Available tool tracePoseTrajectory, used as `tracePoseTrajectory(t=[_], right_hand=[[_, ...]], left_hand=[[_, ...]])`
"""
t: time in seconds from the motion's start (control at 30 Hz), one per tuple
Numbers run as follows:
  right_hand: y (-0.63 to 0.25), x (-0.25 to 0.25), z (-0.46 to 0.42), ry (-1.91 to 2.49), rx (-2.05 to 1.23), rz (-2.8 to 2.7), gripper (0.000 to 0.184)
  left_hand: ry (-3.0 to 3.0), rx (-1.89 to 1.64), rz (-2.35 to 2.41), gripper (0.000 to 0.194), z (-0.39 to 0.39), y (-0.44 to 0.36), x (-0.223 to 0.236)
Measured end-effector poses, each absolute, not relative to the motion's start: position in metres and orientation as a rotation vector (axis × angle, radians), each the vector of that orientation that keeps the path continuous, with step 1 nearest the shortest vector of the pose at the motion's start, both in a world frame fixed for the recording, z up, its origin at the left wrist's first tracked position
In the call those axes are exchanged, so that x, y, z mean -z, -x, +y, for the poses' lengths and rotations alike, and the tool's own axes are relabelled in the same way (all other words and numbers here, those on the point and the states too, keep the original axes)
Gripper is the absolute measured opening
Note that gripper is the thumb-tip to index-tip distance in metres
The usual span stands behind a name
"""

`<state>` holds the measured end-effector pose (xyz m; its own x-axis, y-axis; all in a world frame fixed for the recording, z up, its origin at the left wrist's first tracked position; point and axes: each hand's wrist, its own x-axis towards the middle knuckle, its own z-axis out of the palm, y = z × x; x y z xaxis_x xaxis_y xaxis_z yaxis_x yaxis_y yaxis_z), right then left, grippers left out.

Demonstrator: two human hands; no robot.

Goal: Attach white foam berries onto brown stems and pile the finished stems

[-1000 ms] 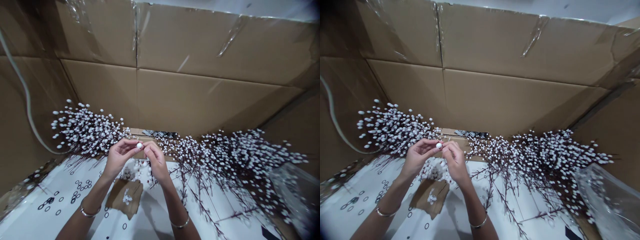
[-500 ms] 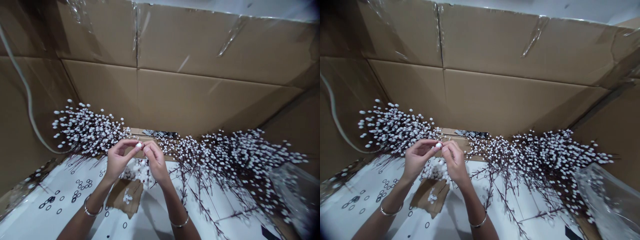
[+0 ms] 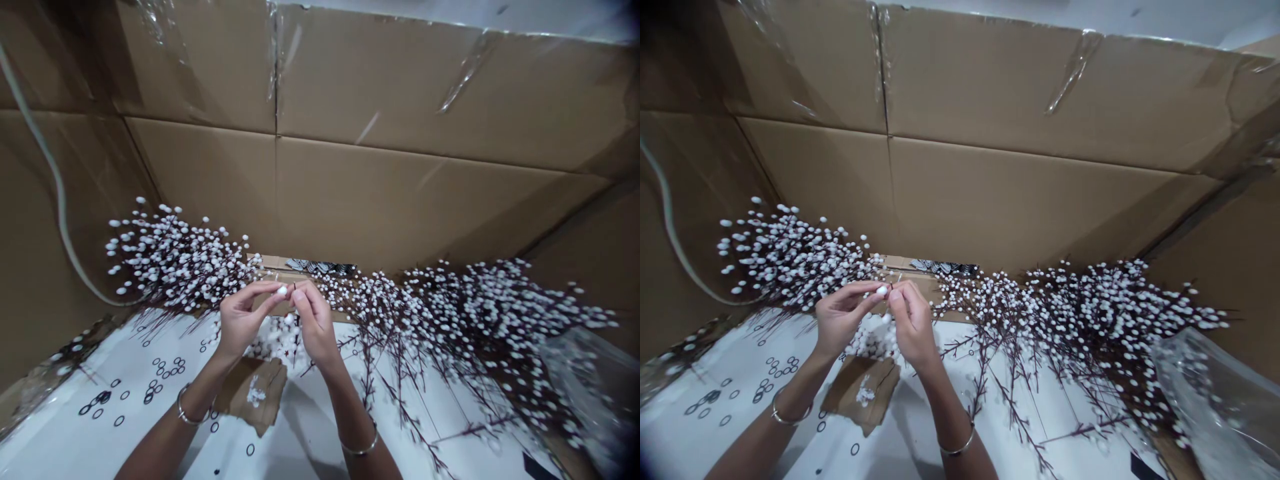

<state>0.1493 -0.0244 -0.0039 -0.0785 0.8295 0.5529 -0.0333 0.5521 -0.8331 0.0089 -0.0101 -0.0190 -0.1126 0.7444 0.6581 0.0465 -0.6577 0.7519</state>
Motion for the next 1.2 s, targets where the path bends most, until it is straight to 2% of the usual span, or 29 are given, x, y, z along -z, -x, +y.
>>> tracePoseTrajectory(t=[0.33,0.67,0.83,1.2], right_hand=[[-0.15,0.005,-0.023,0.752,-0.796,-1.507,0.024],[-0.147,0.002,-0.024,0.62,-0.861,-1.547,0.018],[-0.147,0.004,-0.022,0.641,-0.835,-1.552,0.017],[-0.146,0.004,-0.023,0.672,-0.828,-1.541,0.018]], left_hand=[[-1.446,-1.796,0.847,0.012,-0.006,-0.014,0.021],[-0.787,-1.561,0.689,0.029,-0.01,-0.016,0.006],[-0.734,-1.521,0.692,0.033,-0.012,-0.018,0.003],[-0.826,-1.57,0.701,0.028,-0.011,-0.02,0.009]])
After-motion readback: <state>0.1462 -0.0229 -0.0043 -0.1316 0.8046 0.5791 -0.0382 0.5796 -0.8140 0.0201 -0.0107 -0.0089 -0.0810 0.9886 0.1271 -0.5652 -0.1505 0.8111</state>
